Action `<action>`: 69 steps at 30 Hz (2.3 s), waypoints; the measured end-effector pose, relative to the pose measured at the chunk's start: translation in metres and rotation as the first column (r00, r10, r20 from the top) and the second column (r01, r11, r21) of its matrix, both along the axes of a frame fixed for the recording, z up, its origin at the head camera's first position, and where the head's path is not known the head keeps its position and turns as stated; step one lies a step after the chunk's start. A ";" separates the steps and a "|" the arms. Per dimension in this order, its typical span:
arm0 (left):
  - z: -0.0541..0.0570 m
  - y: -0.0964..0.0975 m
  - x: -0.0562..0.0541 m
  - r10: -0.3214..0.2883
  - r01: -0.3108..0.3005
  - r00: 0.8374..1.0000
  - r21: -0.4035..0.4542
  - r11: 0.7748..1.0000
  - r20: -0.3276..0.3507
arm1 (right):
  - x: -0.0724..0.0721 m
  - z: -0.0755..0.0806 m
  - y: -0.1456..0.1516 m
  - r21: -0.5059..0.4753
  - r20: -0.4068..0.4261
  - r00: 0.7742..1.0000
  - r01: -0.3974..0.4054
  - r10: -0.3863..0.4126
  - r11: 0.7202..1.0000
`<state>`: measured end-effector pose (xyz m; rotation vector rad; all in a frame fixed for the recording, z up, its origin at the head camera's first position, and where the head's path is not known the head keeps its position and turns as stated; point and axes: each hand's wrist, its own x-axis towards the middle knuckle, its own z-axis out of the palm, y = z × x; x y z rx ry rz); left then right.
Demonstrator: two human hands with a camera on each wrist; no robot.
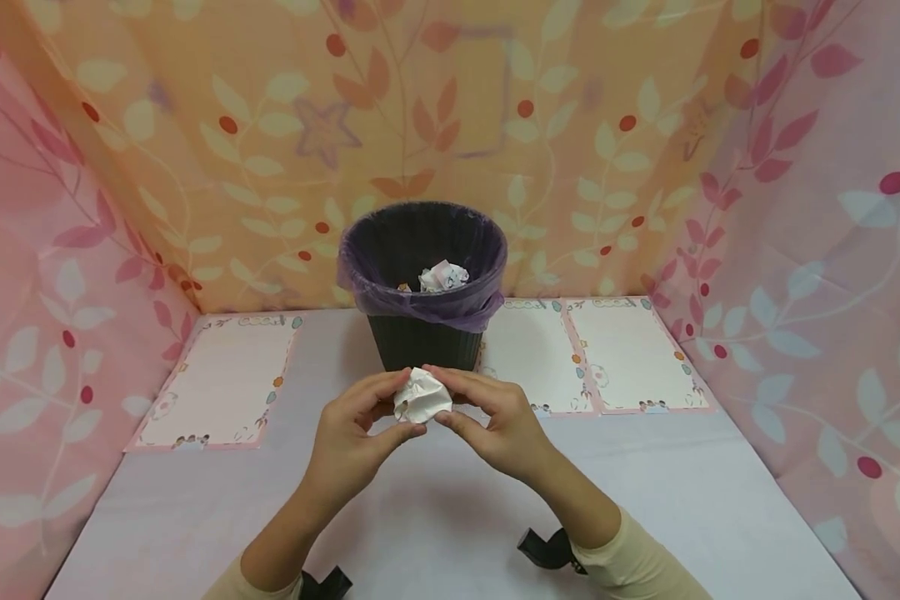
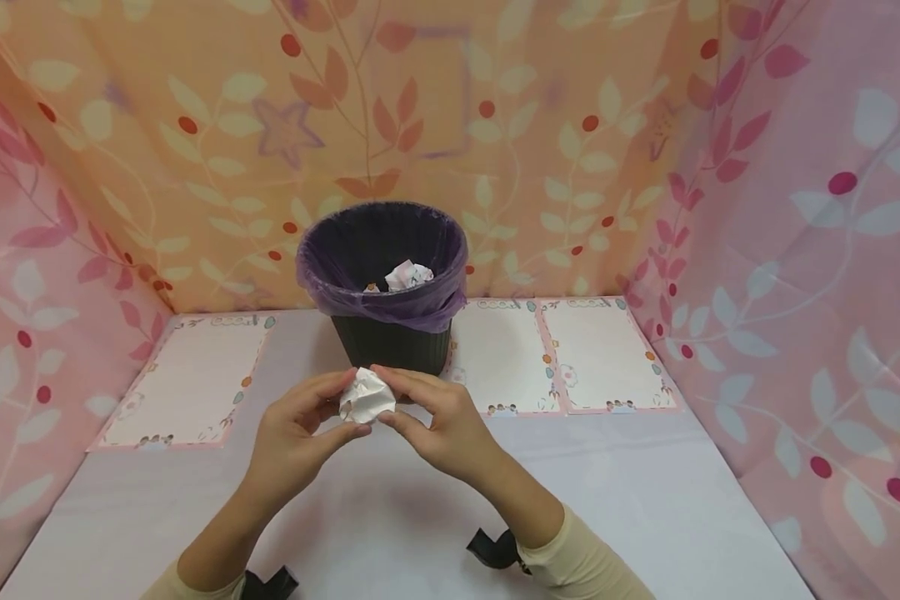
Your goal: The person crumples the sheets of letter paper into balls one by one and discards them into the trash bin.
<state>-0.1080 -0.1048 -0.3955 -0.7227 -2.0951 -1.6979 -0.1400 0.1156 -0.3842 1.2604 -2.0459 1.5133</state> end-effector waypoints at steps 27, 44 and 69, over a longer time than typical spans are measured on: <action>0.001 0.008 0.006 0.034 -0.044 0.994 0.090 0.995 0.108 | 0.006 -0.002 -0.001 -0.109 0.100 0.995 0.016 -0.005 0.994; 0.012 -0.013 0.000 0.063 -0.068 0.995 0.068 0.995 0.073 | -0.001 0.001 0.002 -0.163 0.168 0.985 0.001 0.027 0.987; 0.066 -0.052 -0.090 0.315 -0.313 0.948 -0.050 0.949 0.048 | -0.003 -0.001 0.006 -0.163 0.166 0.986 0.011 0.016 0.986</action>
